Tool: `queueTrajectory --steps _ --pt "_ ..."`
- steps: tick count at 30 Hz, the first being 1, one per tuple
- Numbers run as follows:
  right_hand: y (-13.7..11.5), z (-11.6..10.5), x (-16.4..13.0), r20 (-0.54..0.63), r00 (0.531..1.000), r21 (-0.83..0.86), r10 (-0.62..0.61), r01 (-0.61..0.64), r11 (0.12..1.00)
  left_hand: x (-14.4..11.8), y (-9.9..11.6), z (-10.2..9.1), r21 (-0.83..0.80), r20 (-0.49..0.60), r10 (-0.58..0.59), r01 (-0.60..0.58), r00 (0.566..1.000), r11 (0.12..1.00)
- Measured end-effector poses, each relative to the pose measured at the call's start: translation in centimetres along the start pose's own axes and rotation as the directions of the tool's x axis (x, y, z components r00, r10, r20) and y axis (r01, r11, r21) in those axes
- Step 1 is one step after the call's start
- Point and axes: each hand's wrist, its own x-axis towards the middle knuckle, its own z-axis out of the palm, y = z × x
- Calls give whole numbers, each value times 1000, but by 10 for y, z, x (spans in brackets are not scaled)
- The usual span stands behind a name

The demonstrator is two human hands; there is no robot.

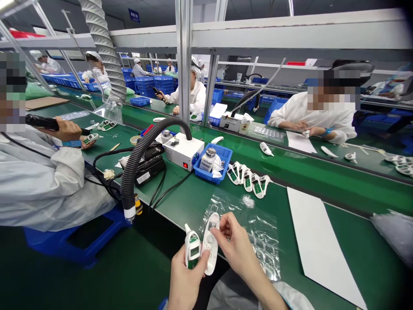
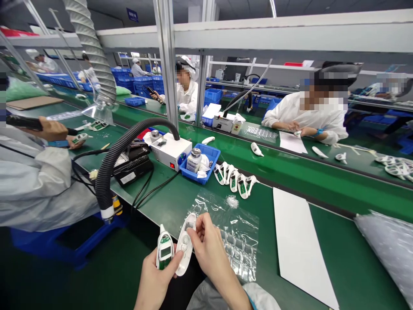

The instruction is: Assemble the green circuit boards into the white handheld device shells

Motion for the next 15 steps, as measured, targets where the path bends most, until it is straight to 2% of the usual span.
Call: queueTrajectory --steps 2,4,7,9,12,15 --pt "-1 7 0 -27 1000 46 9 -8 999 1 -4 -3 3 -7 5 -5 1000 1000" --pt "-4 20 -1 -30 998 213 53 -46 976 1 -8 -7 -19 -27 -10 10 1000 1000" --pt "-8 45 -6 89 985 500 150 -174 848 -3 -14 -14 -82 -68 -26 20 997 996" --pt "-10 60 -10 136 969 544 205 -246 802 -3 -17 -23 -124 -65 -19 11 998 992" --pt "-10 73 -11 153 943 554 294 -329 765 7 -23 -51 -291 -73 -53 30 996 956" --pt "-9 83 -6 272 922 610 277 -387 691 31 -27 -90 -555 -218 -184 34 958 831"
